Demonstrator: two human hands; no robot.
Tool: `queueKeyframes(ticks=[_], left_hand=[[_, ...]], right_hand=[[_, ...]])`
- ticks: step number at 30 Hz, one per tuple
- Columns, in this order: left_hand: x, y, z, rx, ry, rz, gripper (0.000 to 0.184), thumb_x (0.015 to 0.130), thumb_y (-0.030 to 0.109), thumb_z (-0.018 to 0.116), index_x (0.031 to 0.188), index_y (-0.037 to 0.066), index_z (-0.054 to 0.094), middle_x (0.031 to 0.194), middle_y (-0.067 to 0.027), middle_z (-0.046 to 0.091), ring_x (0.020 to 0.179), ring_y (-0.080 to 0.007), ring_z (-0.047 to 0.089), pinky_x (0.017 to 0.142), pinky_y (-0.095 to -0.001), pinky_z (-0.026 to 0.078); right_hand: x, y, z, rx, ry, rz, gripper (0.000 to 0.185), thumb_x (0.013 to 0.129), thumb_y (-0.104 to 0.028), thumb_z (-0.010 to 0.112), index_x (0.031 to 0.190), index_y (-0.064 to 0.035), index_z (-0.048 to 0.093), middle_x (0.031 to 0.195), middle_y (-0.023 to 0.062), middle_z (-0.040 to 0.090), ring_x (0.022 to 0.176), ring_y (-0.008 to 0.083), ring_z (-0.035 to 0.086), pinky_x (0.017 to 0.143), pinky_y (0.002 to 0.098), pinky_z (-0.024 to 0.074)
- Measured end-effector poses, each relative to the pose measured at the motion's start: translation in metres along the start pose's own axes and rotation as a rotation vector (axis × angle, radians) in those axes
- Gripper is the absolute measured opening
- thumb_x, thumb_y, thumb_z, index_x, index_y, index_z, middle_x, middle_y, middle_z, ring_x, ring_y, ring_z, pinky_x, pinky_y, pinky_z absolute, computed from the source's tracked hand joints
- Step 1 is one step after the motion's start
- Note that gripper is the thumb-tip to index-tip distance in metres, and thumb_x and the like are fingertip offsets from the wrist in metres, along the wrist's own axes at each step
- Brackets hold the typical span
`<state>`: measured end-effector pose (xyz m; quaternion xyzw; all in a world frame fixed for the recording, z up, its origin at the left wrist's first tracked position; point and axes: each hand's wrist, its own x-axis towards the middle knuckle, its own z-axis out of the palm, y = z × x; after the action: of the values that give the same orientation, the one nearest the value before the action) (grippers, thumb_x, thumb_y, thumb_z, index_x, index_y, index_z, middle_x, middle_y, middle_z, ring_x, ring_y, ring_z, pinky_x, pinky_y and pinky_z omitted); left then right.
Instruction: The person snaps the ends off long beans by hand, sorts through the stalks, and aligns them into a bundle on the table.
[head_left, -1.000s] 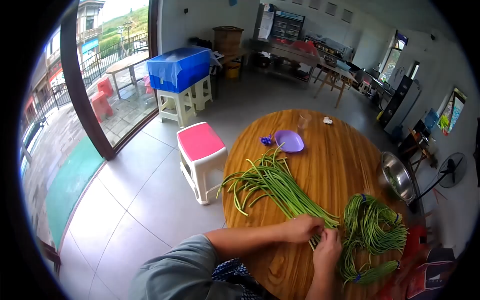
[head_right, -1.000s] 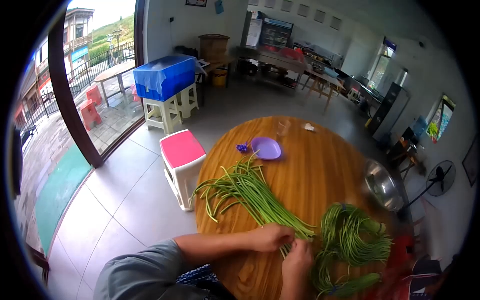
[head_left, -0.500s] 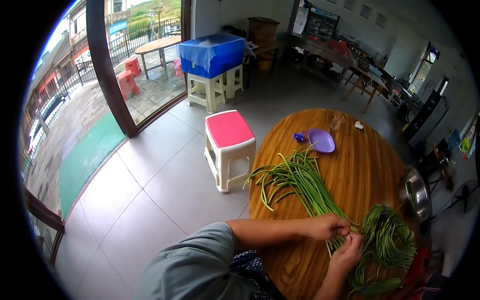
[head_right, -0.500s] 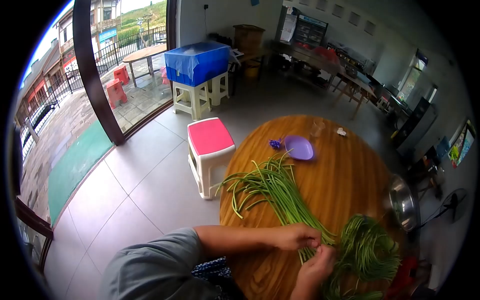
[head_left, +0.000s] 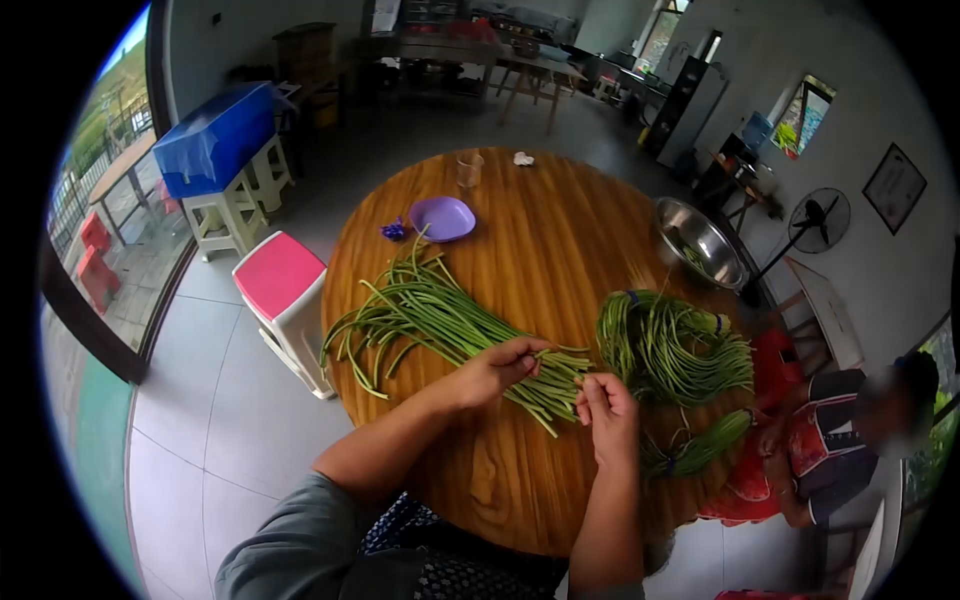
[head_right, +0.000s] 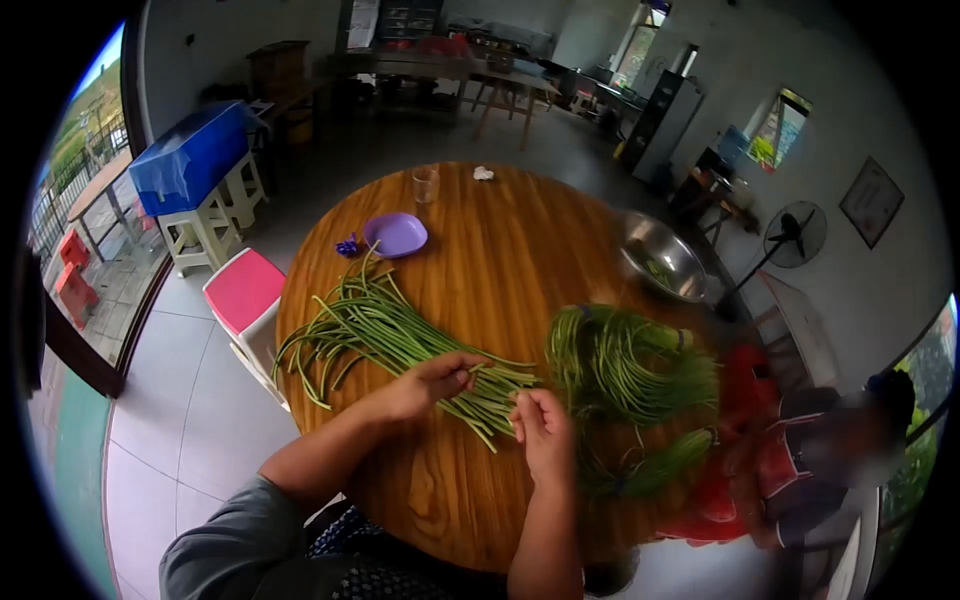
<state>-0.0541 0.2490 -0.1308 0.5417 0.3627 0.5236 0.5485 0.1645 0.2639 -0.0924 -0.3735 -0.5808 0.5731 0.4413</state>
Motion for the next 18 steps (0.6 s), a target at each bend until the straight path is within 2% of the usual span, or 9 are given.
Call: queueKeyframes(ticks=[1,2,5,8,10,12,13,16,18], left_hand=[[-0.001,0.005,0.004,0.018,-0.02,-0.02,0.041,0.106,0.007,0.045,0.147,0.001,0.042,0.099,-0.0017,0.055,0.098,-0.012,0.053,0.092,-0.0248,0.042],[-0.003,0.006,0.01,-0.002,-0.054,-0.021,0.041,0.106,0.007,0.045,0.147,0.001,0.042,0.099,-0.0017,0.055,0.098,-0.012,0.053,0.092,-0.0248,0.042],[-0.007,0.009,0.023,0.332,-0.122,0.147,0.064,0.099,-0.003,0.052,0.155,0.001,0.022,0.098,-0.0085,0.061,0.095,-0.0187,0.061,0.089,-0.029,0.047],[-0.01,0.009,0.027,0.516,-0.177,0.176,0.065,0.098,-0.002,0.054,0.154,0.0,0.022,0.099,-0.0117,0.067,0.093,-0.0223,0.065,0.087,-0.0321,0.05],[-0.012,0.013,0.026,0.545,-0.165,0.145,0.059,0.098,0.002,0.057,0.151,0.002,0.03,0.099,-0.0147,0.069,0.094,-0.0248,0.067,0.086,-0.0337,0.051],[-0.013,0.022,0.024,0.542,-0.154,0.075,0.046,0.097,0.005,0.061,0.141,0.003,0.046,0.101,-0.0147,0.07,0.094,-0.0243,0.068,0.084,-0.0339,0.052],[-0.012,0.015,0.021,0.508,-0.112,0.138,0.028,0.097,0.01,0.064,0.124,0.002,0.059,0.101,-0.0147,0.072,0.092,-0.0238,0.069,0.08,-0.034,0.053],[-0.011,0.019,0.018,0.555,-0.099,0.059,0.02,0.097,0.012,0.064,0.114,0.002,0.064,0.099,-0.0154,0.072,0.089,-0.0235,0.07,0.077,-0.0339,0.054],[-0.012,0.014,0.017,0.587,-0.078,0.124,0.019,0.096,0.012,0.064,0.112,0.002,0.065,0.096,-0.0157,0.072,0.087,-0.0264,0.07,0.076,-0.0356,0.054]], right_hand=[[0.0,0.004,-0.001,-0.001,-0.084,0.011,0.016,0.104,-0.015,0.057,0.105,0.0001,0.064,0.077,0.0011,0.058,0.061,0.0062,0.046,0.056,0.0212,0.0376],[0.001,0.008,-0.001,-0.004,-0.129,0.042,0.016,0.103,-0.014,0.057,0.105,0.001,0.064,0.077,0.0018,0.059,0.06,0.007,0.047,0.055,0.0212,0.0381],[-0.001,0.006,0.002,-0.071,-0.245,0.086,0.013,0.104,-0.01,0.054,0.113,-0.0009,0.056,0.077,0.0032,0.057,0.061,0.0082,0.048,0.055,0.0213,0.0385],[0.002,0.013,-0.003,-0.166,-0.277,0.082,0.009,0.104,-0.01,0.054,0.109,-0.0018,0.054,0.078,0.0043,0.057,0.063,0.0085,0.049,0.055,0.0216,0.0391],[0.001,0.015,-0.007,-0.259,-0.284,0.076,0.008,0.104,-0.01,0.054,0.105,-0.0022,0.054,0.079,0.005,0.058,0.063,0.0086,0.049,0.055,0.0216,0.0395],[0.002,0.011,-0.011,0.036,-0.165,0.046,0.007,0.103,-0.009,0.056,0.101,-0.0037,0.052,0.08,0.0056,0.059,0.063,0.009,0.05,0.056,0.0218,0.0404],[0.004,0.012,-0.014,0.084,-0.121,0.025,0.006,0.102,-0.008,0.057,0.102,-0.0042,0.053,0.081,0.0057,0.059,0.063,0.0093,0.05,0.056,0.0221,0.0411],[0.002,0.005,-0.02,0.026,-0.176,0.072,0.005,0.102,-0.008,0.057,0.102,-0.004,0.053,0.081,0.0057,0.06,0.064,0.0097,0.051,0.057,0.0222,0.0416],[0.001,0.007,-0.023,0.029,-0.218,0.113,0.005,0.102,-0.008,0.057,0.104,-0.0033,0.055,0.082,0.0052,0.06,0.064,0.0095,0.051,0.058,0.0222,0.0418]])
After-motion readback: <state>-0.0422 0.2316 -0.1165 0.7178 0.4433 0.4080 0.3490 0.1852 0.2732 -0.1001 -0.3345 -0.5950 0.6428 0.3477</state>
